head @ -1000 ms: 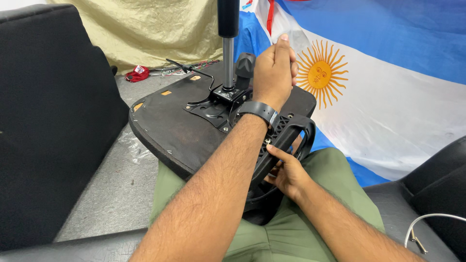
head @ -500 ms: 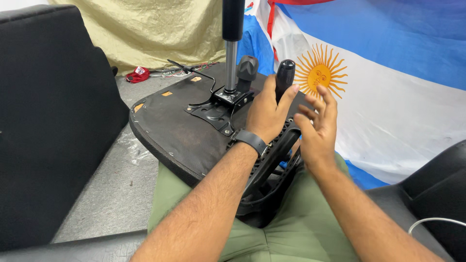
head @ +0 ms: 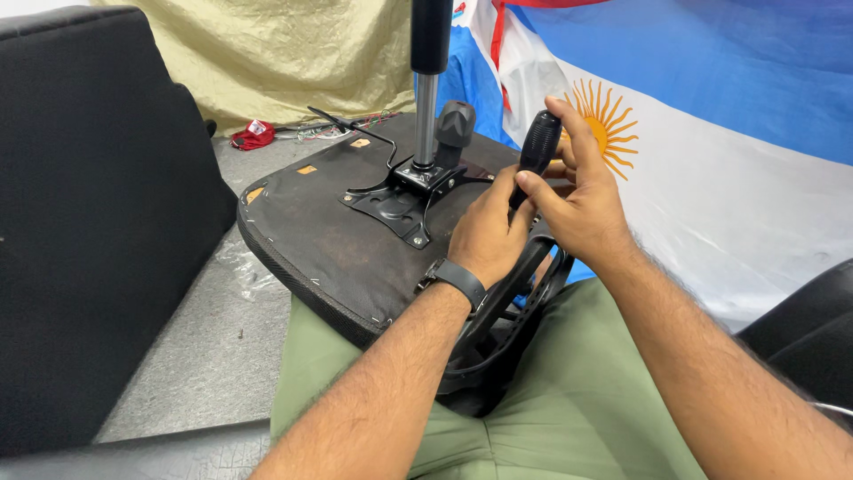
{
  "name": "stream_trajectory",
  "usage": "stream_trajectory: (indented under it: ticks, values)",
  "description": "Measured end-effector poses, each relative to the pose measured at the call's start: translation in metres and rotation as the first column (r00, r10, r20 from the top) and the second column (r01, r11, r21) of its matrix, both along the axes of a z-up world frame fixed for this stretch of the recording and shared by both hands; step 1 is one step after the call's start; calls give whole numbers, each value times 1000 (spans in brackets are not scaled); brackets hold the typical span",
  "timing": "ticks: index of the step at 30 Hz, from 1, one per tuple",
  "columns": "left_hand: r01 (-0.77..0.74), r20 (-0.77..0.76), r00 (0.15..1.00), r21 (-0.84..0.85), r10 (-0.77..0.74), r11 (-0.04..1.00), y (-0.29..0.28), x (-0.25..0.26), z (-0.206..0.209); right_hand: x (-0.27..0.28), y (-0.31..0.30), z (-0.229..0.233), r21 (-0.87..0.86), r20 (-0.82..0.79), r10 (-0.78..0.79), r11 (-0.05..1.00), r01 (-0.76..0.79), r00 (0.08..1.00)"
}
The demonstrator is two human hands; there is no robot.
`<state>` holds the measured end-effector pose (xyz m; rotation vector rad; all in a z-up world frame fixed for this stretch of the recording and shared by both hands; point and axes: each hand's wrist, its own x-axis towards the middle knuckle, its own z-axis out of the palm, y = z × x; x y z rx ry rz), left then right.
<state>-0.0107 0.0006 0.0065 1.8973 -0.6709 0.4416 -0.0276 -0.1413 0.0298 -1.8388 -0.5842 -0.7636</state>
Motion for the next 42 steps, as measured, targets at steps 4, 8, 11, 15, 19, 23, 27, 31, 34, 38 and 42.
stream_trajectory:
  ticks: [4,8,11,15,19,23,27,31,34,38,42]
  values:
    - [-173,57,985,441,164,881,8,-22,-3,3,-3,0,1,31,-54,999,54,998]
    - [-136,-19,954,862,300,488,11,-30,-18,4,-5,-1,70,-32,-3,998,5,999]
    - [-214,62,915,912,398,350,2,-25,-35,4,-4,0,64,-17,24,998,-23,1000]
    - [-162,-13,887,927,461,339,-11,-8,-54,3,-1,1,73,-23,115,991,-113,993]
    - [-187,-4,888,910,459,370,-11,0,-57,2,3,3,87,-12,213,974,-211,977]
    - [-116,-56,909,918,414,380,-2,-9,-39,4,6,12,-6,-32,134,991,-134,990]
    - [-56,-78,918,946,390,320,4,-19,-16,7,7,23,-51,-46,79,995,-81,996]
    - [-54,-68,934,944,352,325,9,-24,-4,12,5,31,-60,-73,34,997,-39,997]
    - [-45,-73,935,946,346,321,11,-22,1,15,5,36,-25,-90,96,995,-99,991]
    - [-49,-58,950,944,308,327,16,-22,0,15,7,39,-38,-109,129,990,-134,986]
    - [-32,-99,962,884,255,467,28,-23,-9,9,12,38,-21,-157,154,987,-159,976]
